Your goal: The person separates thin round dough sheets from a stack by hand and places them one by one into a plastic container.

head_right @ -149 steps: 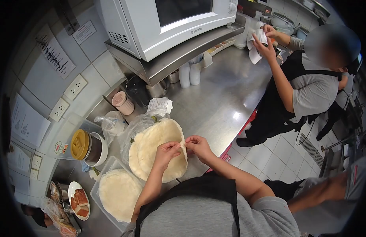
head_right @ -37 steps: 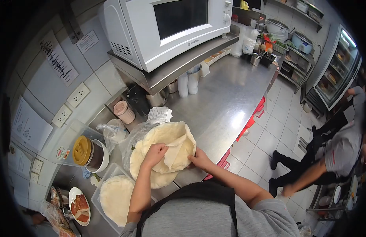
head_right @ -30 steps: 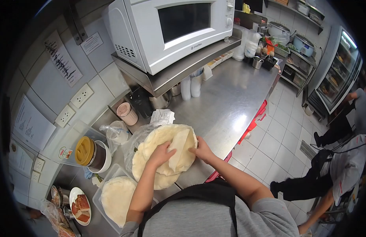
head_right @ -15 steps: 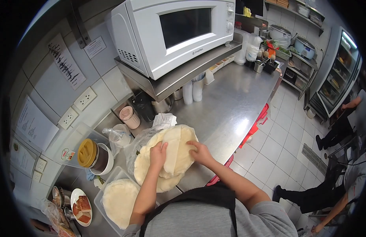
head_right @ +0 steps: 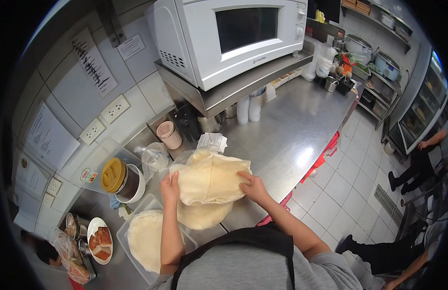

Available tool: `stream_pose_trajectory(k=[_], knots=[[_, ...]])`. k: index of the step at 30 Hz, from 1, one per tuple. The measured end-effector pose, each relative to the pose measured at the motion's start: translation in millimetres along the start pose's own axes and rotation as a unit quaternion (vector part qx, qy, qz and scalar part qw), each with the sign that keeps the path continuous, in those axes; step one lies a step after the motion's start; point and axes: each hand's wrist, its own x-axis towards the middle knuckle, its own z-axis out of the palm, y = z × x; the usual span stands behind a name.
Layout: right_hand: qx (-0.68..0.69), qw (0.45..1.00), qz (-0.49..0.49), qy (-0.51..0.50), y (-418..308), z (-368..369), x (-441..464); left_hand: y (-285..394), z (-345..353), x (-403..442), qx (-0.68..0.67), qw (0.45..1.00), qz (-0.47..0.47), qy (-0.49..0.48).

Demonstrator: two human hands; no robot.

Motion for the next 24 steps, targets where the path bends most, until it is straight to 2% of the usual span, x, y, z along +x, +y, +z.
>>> stream_pose_trajectory(k=[4, 8, 12, 14, 15, 17, 18, 21, 24], knots=[[0.002, 0.999, 0.046, 0.002, 0, -2, -9, -15, -5, -1, 0.054, 0.998, -0.003, 0.025], [-0.259, 0.965, 0.025, -0.016, 9, -9, -22, -33, 4, -11, 0.093, 0.996, 0.007, -0.003], [-0.425, 0.902, -0.049, 0.058, -11, -8, -32, -29, 13, -9, 0.142, 0.987, 0.020, -0.073], [-0.453, 0.884, -0.103, 0.057, -23, 1, -25, -24, 21, -5, 0.017, 0.992, -0.010, -0.124], [-0.460, 0.875, -0.152, 0.018, -13, 7, -17, -22, 25, -3, -0.045, 0.987, -0.025, -0.149], [-0.469, 0.845, -0.249, -0.061, 12, 23, 3, -17, 33, 4, -0.022, 0.984, -0.029, -0.172], [-0.468, 0.844, -0.257, -0.055, 17, 30, 5, -17, 35, 7, -0.009, 0.983, -0.031, -0.182], [-0.480, 0.832, -0.274, -0.051, 15, 41, 12, -25, 35, 9, 0.055, 0.993, 0.021, -0.099], [-0.510, 0.815, -0.268, -0.067, 18, 38, 14, -7, 0, -4, 0.025, 1.000, 0.002, -0.017]])
